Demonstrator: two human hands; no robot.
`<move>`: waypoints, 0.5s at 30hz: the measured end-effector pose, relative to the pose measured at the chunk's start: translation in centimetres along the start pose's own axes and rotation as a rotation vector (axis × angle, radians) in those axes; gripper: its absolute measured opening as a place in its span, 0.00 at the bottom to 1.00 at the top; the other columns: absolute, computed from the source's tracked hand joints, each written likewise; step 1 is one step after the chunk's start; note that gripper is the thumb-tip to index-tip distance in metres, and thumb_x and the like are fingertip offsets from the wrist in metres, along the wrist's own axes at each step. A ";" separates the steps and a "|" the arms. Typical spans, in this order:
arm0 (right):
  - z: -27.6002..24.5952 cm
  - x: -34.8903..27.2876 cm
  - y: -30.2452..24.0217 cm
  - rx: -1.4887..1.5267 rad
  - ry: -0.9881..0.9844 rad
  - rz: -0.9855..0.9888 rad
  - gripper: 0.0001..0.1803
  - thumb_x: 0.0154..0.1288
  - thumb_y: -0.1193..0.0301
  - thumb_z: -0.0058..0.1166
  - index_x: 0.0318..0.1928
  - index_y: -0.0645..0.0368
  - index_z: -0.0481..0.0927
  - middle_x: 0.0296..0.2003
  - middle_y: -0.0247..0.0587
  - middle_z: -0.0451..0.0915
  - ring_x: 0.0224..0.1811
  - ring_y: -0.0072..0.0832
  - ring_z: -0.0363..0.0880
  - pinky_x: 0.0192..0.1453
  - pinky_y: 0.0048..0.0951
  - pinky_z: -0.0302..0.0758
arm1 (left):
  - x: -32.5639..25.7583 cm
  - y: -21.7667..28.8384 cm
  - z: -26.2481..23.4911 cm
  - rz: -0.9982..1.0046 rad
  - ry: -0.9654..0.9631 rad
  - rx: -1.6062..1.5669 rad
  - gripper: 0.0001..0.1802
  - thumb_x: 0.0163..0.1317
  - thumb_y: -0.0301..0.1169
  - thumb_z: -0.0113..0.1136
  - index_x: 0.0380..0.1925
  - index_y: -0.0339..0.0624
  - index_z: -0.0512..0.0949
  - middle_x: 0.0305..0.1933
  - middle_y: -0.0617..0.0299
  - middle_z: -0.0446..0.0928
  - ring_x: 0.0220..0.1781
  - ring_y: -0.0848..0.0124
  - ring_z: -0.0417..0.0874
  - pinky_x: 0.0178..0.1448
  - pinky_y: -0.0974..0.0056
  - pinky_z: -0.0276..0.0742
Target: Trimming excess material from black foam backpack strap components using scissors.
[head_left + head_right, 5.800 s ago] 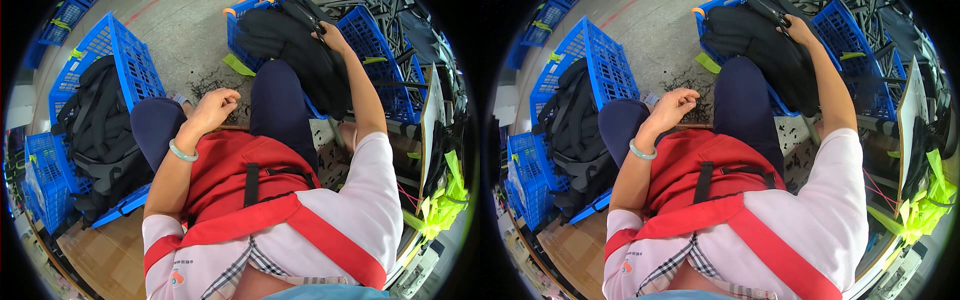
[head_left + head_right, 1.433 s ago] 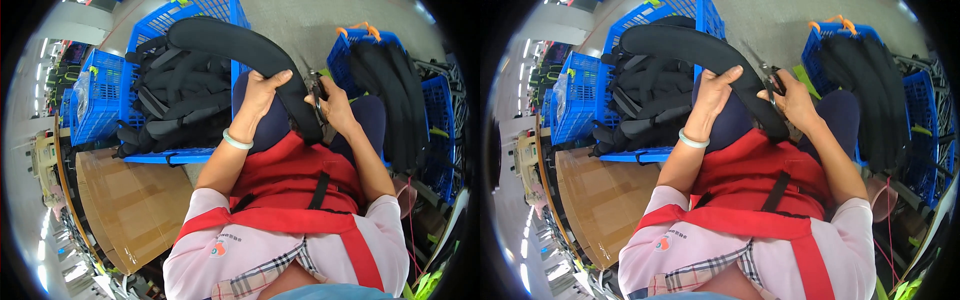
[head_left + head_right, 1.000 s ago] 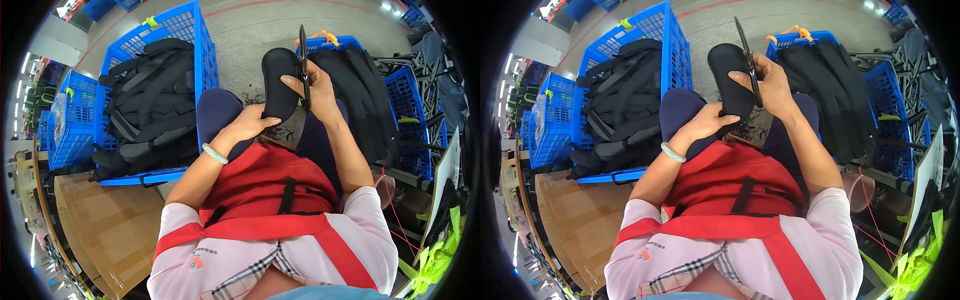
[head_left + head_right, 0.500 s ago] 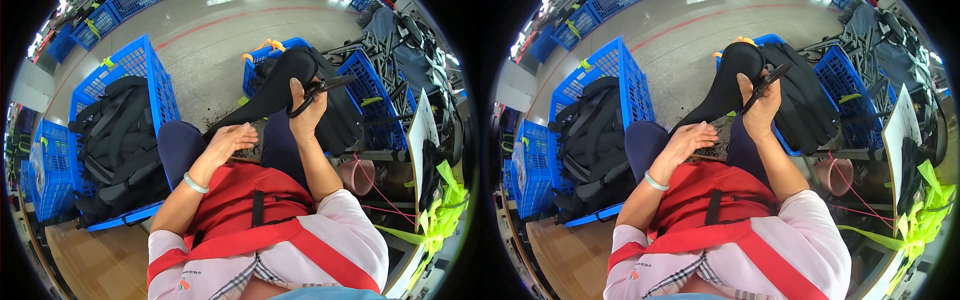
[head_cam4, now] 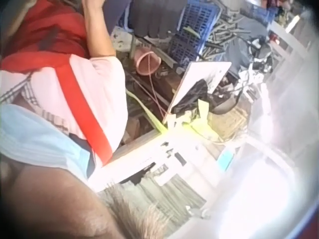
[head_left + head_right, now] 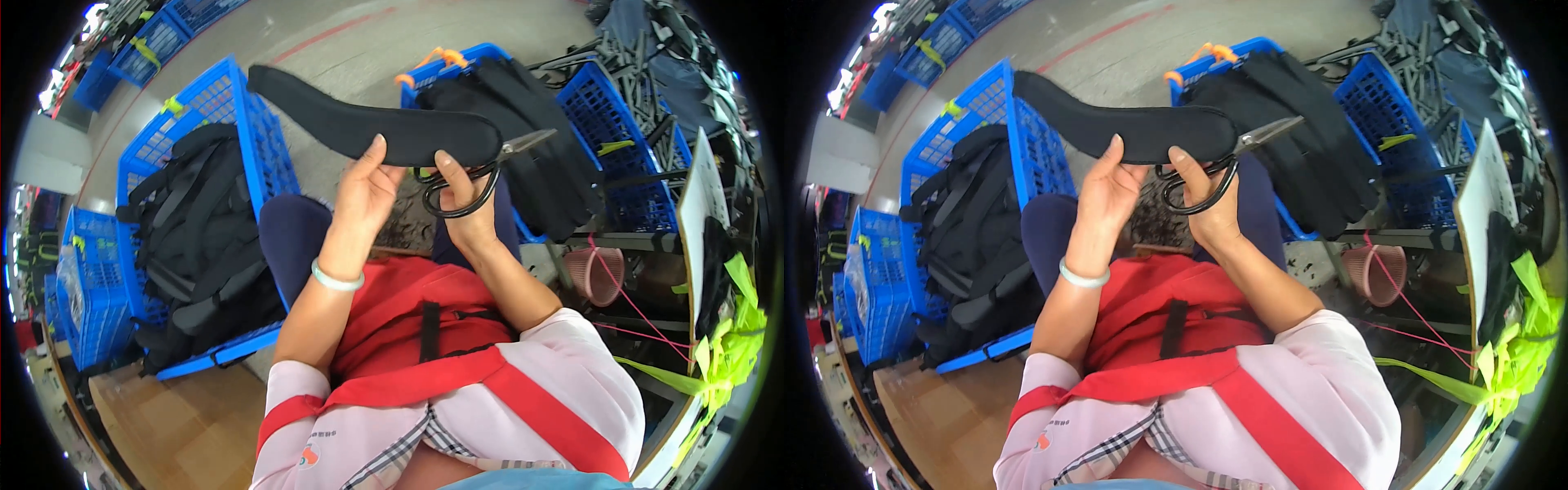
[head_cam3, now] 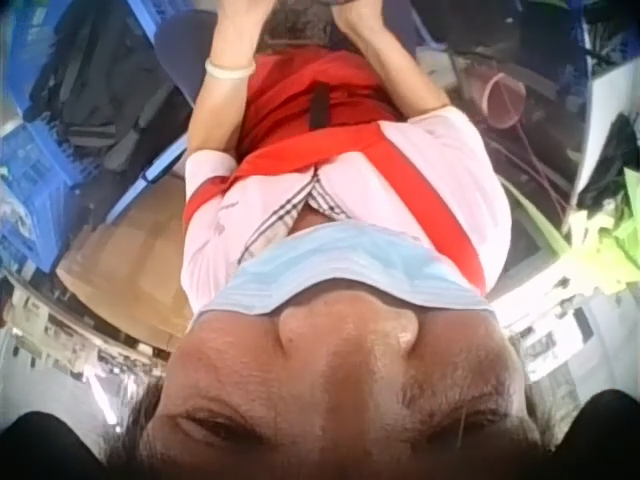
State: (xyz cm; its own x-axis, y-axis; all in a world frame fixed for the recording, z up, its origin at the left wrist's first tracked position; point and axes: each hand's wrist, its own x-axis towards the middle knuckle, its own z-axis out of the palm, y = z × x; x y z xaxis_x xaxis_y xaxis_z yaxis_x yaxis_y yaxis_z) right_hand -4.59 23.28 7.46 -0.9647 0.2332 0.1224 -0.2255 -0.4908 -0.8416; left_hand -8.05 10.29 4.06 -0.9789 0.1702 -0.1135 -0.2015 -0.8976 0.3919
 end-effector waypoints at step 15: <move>-1.6 -0.2 3.2 -0.228 -0.249 0.178 0.09 0.59 0.78 0.63 0.37 0.61 0.75 0.31 0.34 0.78 0.31 0.19 0.79 0.38 0.21 0.78 | -4.4 8.2 -7.1 0.348 -0.034 0.297 0.13 0.62 0.17 0.57 0.45 0.43 0.79 0.49 0.58 0.80 0.53 0.65 0.80 0.62 0.55 0.75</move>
State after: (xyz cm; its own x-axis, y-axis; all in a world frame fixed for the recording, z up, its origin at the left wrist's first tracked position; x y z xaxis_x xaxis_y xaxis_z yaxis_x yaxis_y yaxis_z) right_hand -4.91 23.01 3.88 -0.9959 -0.0642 0.0642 -0.0422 -0.2996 -0.9531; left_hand -5.14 -0.71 1.34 -0.9897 -0.1033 0.0994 0.1432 -0.7494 0.6465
